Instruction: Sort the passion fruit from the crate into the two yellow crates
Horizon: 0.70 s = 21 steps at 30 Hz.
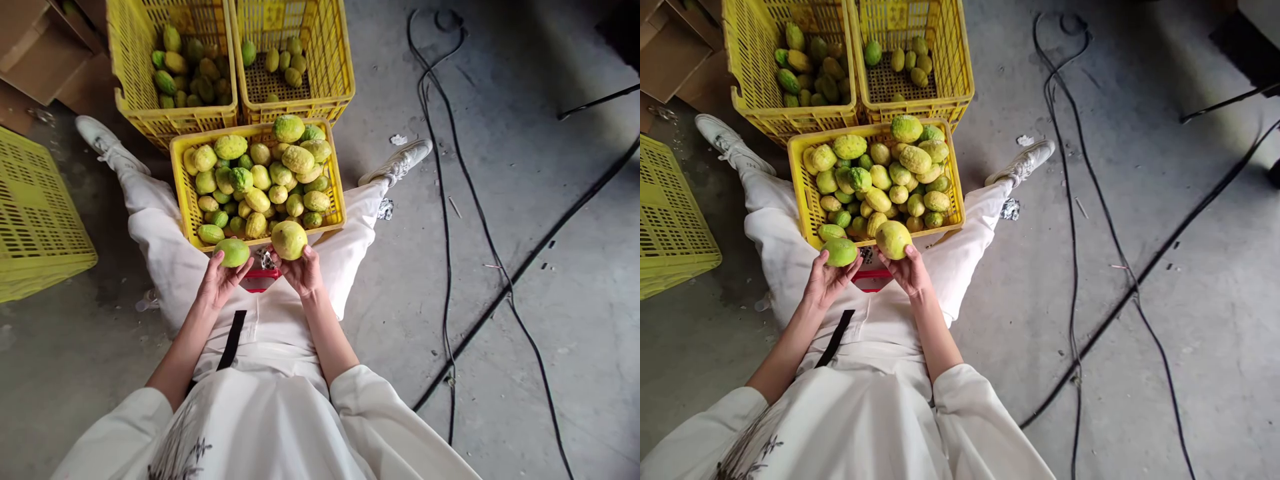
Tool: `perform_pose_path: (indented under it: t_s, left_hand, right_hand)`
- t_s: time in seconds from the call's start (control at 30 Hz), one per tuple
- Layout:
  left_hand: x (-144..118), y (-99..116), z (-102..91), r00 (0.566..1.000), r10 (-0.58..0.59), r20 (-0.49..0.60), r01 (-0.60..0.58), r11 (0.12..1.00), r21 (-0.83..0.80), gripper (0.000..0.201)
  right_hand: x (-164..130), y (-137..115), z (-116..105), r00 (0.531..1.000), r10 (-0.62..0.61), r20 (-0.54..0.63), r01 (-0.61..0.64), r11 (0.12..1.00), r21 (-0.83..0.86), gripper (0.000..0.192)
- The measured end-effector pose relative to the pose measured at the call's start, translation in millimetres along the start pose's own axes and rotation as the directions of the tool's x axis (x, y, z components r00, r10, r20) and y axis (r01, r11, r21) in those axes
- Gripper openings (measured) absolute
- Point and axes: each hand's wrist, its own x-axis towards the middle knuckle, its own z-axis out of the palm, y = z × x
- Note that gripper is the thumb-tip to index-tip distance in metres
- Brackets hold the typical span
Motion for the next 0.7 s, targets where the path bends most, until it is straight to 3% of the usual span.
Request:
perform_pose_path:
  t_s: [0.3, 0.5, 0.7]
  left_hand:
    - [0.3, -5.5, -1.4, 1.000, 0.010, 0.016, -0.011, 0.999, 0.050, 0.049]
    - [-1.9, -8.0, -4.7, 0.991, 0.072, 0.109, -0.081, 0.994, 0.079, 0.058]
    - [-2.2, -7.7, -6.6, 0.994, 0.047, 0.095, -0.055, 0.995, 0.088, 0.054]
  right_hand:
    - [4.7, 3.8, -4.7, 0.997, -0.043, -0.066, 0.039, 0.998, -0.053, 0.050]
    - [2.5, -0.9, -0.3, 1.000, 0.005, -0.024, -0.005, 1.000, -0.008, 0.050]
    - [-0.8, -0.7, 2.0, 1.000, 0.016, -0.023, -0.016, 1.000, 0.016, 0.046]
